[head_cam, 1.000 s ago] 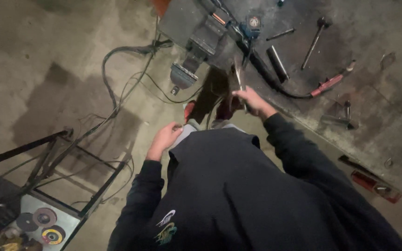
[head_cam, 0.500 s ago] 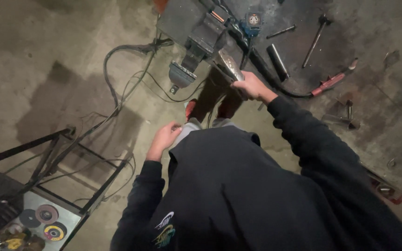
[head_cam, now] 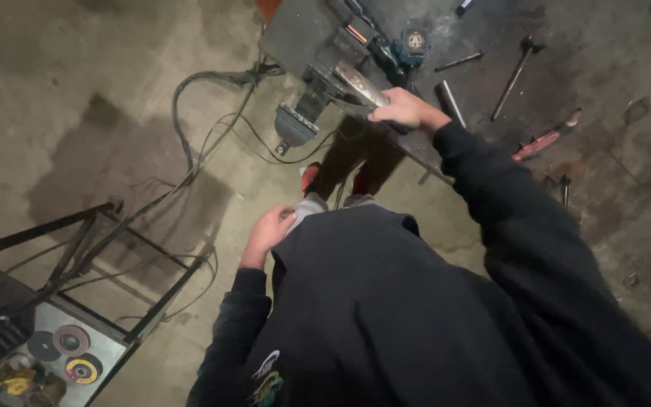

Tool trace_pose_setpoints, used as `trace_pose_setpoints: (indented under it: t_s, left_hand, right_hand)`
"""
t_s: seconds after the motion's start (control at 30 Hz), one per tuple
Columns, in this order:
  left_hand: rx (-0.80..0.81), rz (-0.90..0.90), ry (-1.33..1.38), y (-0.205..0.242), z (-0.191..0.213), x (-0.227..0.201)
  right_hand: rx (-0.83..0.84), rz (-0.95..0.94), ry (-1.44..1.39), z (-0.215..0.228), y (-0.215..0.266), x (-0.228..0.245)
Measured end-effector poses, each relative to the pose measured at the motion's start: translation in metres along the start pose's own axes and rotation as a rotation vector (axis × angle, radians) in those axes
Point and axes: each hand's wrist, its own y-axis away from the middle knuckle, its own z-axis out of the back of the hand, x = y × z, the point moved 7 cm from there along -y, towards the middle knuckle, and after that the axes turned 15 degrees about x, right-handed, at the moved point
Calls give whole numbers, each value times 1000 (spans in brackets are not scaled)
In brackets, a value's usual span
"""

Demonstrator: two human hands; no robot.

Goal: The person picks up a cylindrical metal part and a smaller metal ring from a workbench. They insert the ring into the cylinder and rotate the assembly to check the fit. The person then picks up a second metal cylinder and places it on the table.

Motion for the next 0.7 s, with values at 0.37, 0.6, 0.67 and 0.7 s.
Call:
trace_pose_setpoints:
  t_s: [0.37, 0.6, 0.67, 0.7]
  left_hand:
    - [-37, -33, 115, -11, -22, 34]
    - [-68, -92, 87, -7, 17, -8]
    - [-93, -142, 68, -19, 25, -5]
    - [-134, -183, 63, -24, 30, -3]
  right_hand:
    - [138, 60, -37, 1, 16, 35]
    - [-246, 302, 7, -1, 91, 35]
    - [-396, 267, 21, 3, 109, -12]
    - [-525, 236, 42, 5, 121, -37]
